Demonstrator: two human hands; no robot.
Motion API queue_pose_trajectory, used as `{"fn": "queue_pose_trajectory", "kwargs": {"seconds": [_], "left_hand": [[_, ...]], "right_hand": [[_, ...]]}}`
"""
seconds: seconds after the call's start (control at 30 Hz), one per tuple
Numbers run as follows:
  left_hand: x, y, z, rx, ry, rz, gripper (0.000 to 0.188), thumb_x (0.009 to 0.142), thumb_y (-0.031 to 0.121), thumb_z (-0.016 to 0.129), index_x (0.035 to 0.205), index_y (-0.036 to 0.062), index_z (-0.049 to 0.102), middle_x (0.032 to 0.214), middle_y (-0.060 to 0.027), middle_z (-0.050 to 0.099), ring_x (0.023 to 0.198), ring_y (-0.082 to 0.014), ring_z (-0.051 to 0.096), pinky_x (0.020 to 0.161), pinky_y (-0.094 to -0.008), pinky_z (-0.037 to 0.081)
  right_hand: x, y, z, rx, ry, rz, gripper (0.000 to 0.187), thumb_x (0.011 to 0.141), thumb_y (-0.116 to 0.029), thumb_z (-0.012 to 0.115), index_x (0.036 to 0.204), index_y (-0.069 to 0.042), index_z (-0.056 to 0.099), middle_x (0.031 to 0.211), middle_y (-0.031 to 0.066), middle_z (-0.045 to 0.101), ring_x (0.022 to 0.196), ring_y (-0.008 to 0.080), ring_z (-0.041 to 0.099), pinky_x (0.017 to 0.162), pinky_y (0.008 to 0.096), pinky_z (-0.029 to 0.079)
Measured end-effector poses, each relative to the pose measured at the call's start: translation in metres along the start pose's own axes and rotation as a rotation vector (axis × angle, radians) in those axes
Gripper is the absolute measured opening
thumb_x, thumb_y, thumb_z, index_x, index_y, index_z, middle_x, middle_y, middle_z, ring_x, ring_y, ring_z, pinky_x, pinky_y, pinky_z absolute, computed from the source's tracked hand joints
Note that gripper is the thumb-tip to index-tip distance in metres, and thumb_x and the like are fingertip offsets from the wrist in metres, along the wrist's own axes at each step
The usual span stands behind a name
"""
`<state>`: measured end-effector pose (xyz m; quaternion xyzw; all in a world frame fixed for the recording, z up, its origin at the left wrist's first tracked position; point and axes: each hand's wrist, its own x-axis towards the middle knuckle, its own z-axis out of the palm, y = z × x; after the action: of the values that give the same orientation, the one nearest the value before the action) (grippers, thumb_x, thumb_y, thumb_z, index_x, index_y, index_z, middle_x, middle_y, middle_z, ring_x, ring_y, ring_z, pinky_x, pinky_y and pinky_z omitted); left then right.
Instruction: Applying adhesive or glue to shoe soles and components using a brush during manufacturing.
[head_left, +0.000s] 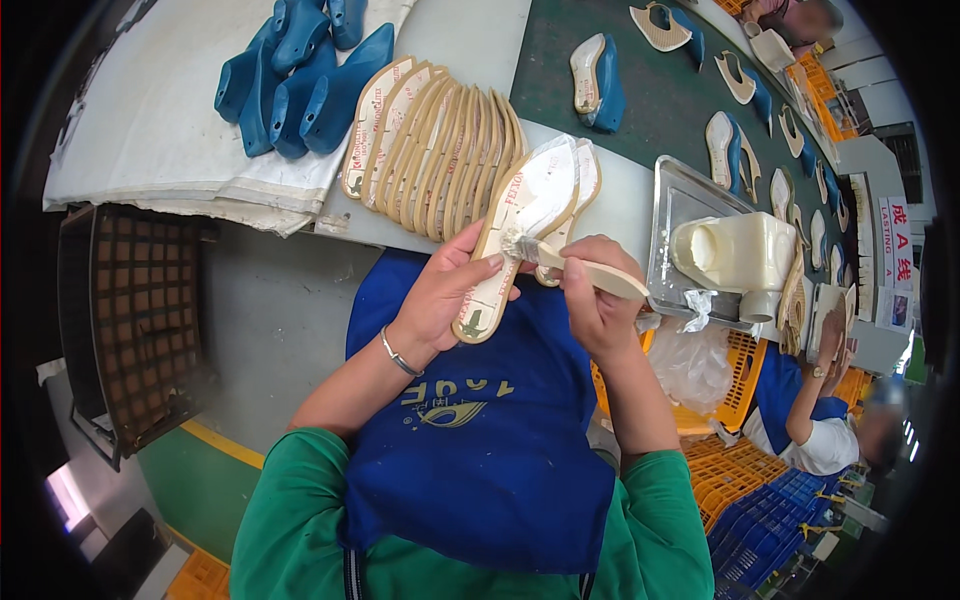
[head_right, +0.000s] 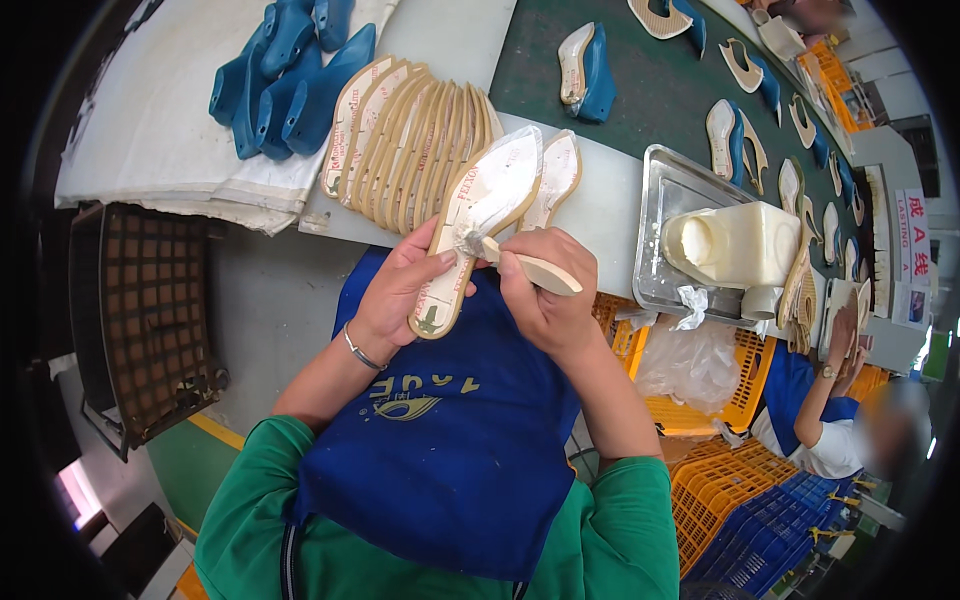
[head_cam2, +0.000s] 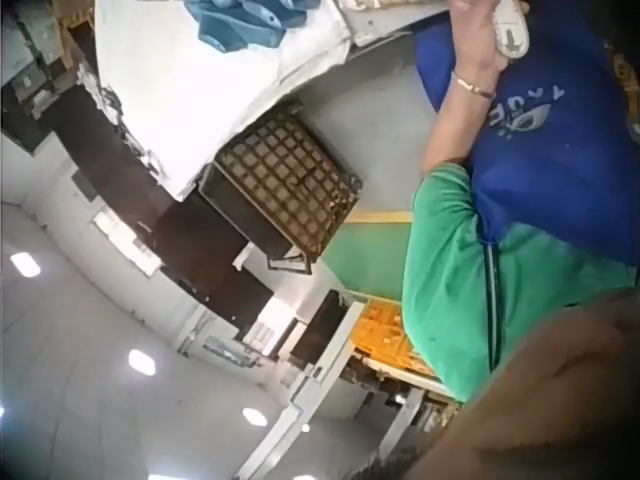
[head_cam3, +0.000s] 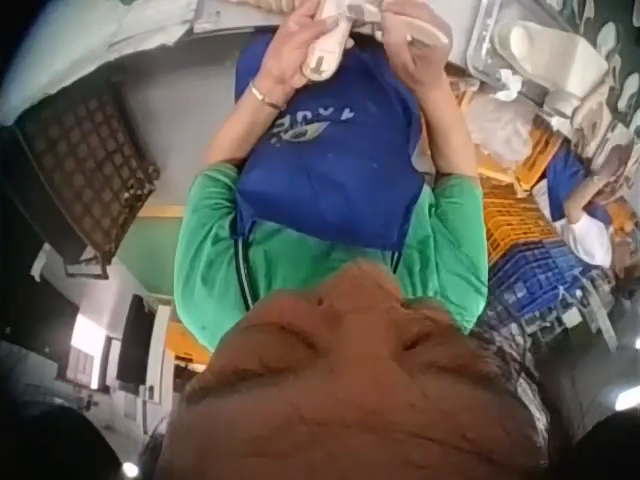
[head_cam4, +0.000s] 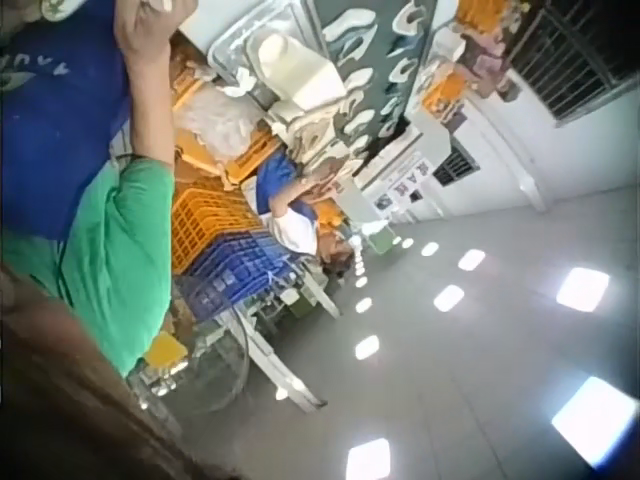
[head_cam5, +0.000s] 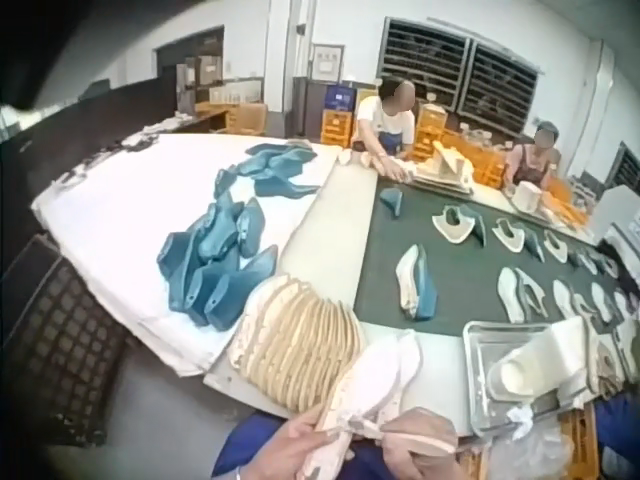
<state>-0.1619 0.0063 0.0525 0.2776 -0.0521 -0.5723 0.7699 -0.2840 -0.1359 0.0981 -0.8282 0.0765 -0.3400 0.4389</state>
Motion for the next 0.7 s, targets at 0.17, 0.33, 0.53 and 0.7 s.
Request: {"fn": "queue_pose_trajectory", "kwargs": {"seconds": [0.17, 0.33, 0.53, 0.7], "left_hand": [[-0.001, 0.006, 0.003, -0.011, -0.003, -0.008, 0.051, 0.093, -0.002, 0.053, 0.142, -0.0005, 0.039, 0.125, -0.0175, 0.060, 0.111, -0.0252, 0.064, 0.079, -0.0315, 0.061], [-0.003, 0.006, 0.008, 0.017, 0.010, -0.005, 0.053, 0.093, -0.003, 0.052, 0.144, 0.0000, 0.037, 0.127, -0.0163, 0.059, 0.112, -0.0226, 0.064, 0.079, -0.0295, 0.060], [-0.006, 0.003, 0.008, 0.204, 0.062, 0.005, 0.054, 0.093, -0.003, 0.050, 0.145, 0.0004, 0.037, 0.130, -0.0143, 0.058, 0.113, -0.0213, 0.063, 0.081, -0.0284, 0.057], [-0.009, 0.002, 0.013, 0.371, 0.064, 0.038, 0.056, 0.093, -0.003, 0.049, 0.147, 0.0009, 0.035, 0.131, -0.0124, 0.057, 0.113, -0.0186, 0.062, 0.082, -0.0266, 0.055]], "right_hand": [[0.017, 0.013, -0.004, 0.045, 0.208, 0.060, 0.006, 0.087, -0.002, 0.061, 0.092, 0.001, 0.063, 0.078, 0.0101, 0.065, 0.065, 0.0190, 0.063, 0.060, 0.0294, 0.049], [0.016, 0.012, -0.001, 0.090, 0.159, 0.210, 0.007, 0.088, -0.003, 0.063, 0.093, 0.002, 0.063, 0.081, 0.0110, 0.067, 0.068, 0.0199, 0.065, 0.062, 0.0290, 0.049], [0.012, 0.003, 0.004, 0.090, 0.052, 0.119, 0.006, 0.089, -0.005, 0.064, 0.091, 0.001, 0.063, 0.076, 0.0091, 0.066, 0.067, 0.0172, 0.064, 0.061, 0.0281, 0.049], [0.035, 0.013, 0.000, 0.023, 0.159, 0.177, 0.006, 0.091, -0.006, 0.062, 0.090, 0.000, 0.063, 0.075, 0.0091, 0.065, 0.063, 0.0155, 0.063, 0.059, 0.0267, 0.048]]}}
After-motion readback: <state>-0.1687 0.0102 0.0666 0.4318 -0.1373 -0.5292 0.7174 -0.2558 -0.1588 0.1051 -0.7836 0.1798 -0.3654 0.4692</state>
